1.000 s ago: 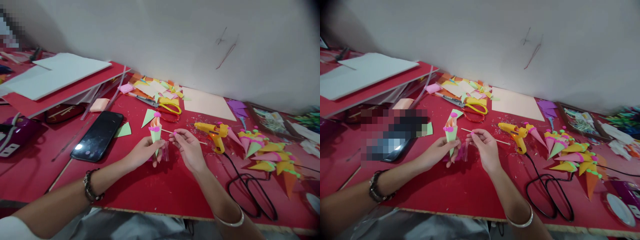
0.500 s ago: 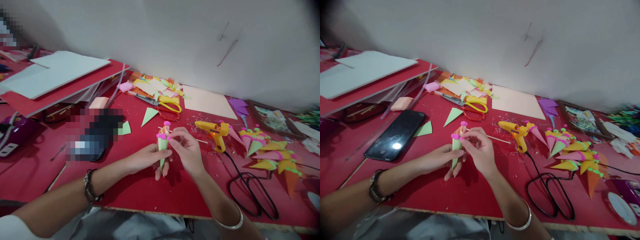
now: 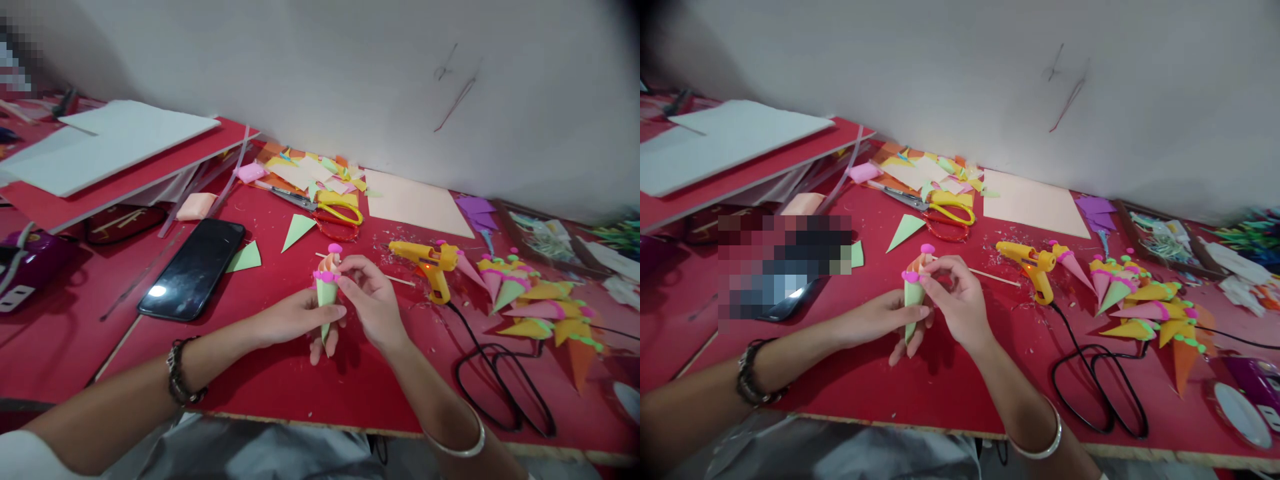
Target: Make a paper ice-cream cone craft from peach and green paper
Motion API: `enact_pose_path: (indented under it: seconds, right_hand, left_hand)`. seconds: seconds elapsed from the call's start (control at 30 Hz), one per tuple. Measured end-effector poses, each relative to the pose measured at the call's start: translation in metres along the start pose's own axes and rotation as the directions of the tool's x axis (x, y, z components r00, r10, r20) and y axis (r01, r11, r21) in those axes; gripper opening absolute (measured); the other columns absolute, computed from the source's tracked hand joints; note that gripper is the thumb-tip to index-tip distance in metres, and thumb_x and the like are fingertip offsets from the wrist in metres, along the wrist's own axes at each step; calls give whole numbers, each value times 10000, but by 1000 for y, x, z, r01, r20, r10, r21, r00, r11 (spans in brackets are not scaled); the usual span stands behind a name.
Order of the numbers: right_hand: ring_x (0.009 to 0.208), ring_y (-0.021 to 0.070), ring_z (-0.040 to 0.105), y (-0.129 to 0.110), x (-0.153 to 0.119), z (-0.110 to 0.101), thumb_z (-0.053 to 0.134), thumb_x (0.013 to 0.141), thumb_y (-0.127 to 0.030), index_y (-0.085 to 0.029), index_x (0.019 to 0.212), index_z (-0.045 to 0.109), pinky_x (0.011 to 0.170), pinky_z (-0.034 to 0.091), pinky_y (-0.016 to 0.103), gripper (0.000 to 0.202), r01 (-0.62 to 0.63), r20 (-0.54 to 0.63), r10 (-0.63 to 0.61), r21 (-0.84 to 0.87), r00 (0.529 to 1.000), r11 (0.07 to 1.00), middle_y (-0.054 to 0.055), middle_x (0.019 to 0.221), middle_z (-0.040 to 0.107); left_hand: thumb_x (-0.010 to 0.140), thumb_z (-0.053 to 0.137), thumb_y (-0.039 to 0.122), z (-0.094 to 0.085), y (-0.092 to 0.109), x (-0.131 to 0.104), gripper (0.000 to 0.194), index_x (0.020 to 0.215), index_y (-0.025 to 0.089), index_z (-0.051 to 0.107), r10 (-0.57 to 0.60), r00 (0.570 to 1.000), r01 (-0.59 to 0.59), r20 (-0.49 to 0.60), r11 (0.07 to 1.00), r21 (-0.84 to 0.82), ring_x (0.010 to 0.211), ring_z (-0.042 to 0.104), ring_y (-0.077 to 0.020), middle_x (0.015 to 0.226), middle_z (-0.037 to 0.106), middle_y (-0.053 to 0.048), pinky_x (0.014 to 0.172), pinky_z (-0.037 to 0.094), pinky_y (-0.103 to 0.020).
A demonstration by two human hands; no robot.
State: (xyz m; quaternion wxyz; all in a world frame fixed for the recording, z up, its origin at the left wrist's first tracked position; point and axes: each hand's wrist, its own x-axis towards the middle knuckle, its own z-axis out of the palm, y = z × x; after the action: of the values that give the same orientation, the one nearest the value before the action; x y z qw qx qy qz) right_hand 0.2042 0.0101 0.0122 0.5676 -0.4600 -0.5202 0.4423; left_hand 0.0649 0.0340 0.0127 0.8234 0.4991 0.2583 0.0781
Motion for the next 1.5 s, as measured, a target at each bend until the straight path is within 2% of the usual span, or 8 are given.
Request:
enact_pose_path:
  seconds: [0.13, 0.27, 0.43, 0.97, 1.13, 1.3, 1.5]
  right_hand:
    - [918, 124, 500, 0, 0, 1, 565, 753, -233, -243, 930, 514, 828, 407, 275, 184, -68, 24, 66, 88, 998, 994, 4, 961, 533]
    - [933, 135, 516, 1, 0, 2, 557, 755, -284, -267, 980, 466, 787, 440, 279, 244, -150, 80, 141, 128, 987, 980, 12, 1021, 529]
    - [830, 129, 552, 3, 0, 1, 557, 756, -310, -266, 980, 438, 709, 460, 267, 257, -215, 96, 201, 161, 975, 963, 7, 926, 560]
    - [807, 117, 557, 3, -1, 3, 566, 751, -264, -270, 961, 445, 681, 469, 239, 243, -212, 91, 197, 224, 976, 951, 0, 939, 560]
    - [782, 134, 547, 2, -2, 3, 564, 744, -328, -277, 961, 454, 666, 484, 270, 249, -190, 56, 183, 154, 981, 970, -1, 926, 557]
    - [878, 149, 537, 1, -3, 3, 494, 774, -420, -260, 1049, 467, 770, 455, 299, 319, -131, 93, 117, 164, 989, 978, 27, 978, 549]
    - [887, 127, 531, 0, -4, 6, 607, 711, -279, -274, 1036, 469, 782, 449, 272, 353, -123, 58, 117, 121, 991, 985, 2, 949, 557]
  left_hand:
    - [836, 423, 339, 1, 0, 0, 207, 767, 143, 424, 10, 1000, -11, 1, 1000, 23, 312, 498, -60, 528, 579, 34, 345, 377, -149]
    - [840, 416, 341, 0, 0, -1, 211, 762, 146, 422, 5, 1000, -5, -5, 1000, 30, 308, 494, -60, 523, 579, 35, 337, 368, -148]
    - [839, 416, 337, 0, -1, 0, 207, 764, 145, 424, 8, 1000, -8, 5, 1000, 25, 314, 497, -60, 523, 578, 33, 338, 366, -144]
    - [834, 420, 356, 0, -1, -1, 248, 733, 132, 454, 1, 1000, -2, 24, 998, 66, 313, 466, -47, 541, 568, 25, 353, 369, -152]
    - [823, 437, 379, -1, -3, -1, 283, 724, 120, 489, 34, 999, -32, -14, 993, 117, 331, 430, -25, 562, 576, 12, 344, 309, -132]
    - [807, 454, 402, -2, -6, 0, 300, 710, 122, 498, 40, 999, -39, -3, 990, 137, 333, 417, -22, 542, 555, 21, 338, 305, -127]
    - [805, 457, 398, 0, -5, 0, 326, 646, 120, 513, 35, 999, -32, -18, 985, 167, 326, 428, -22, 531, 558, 16, 338, 304, -124]
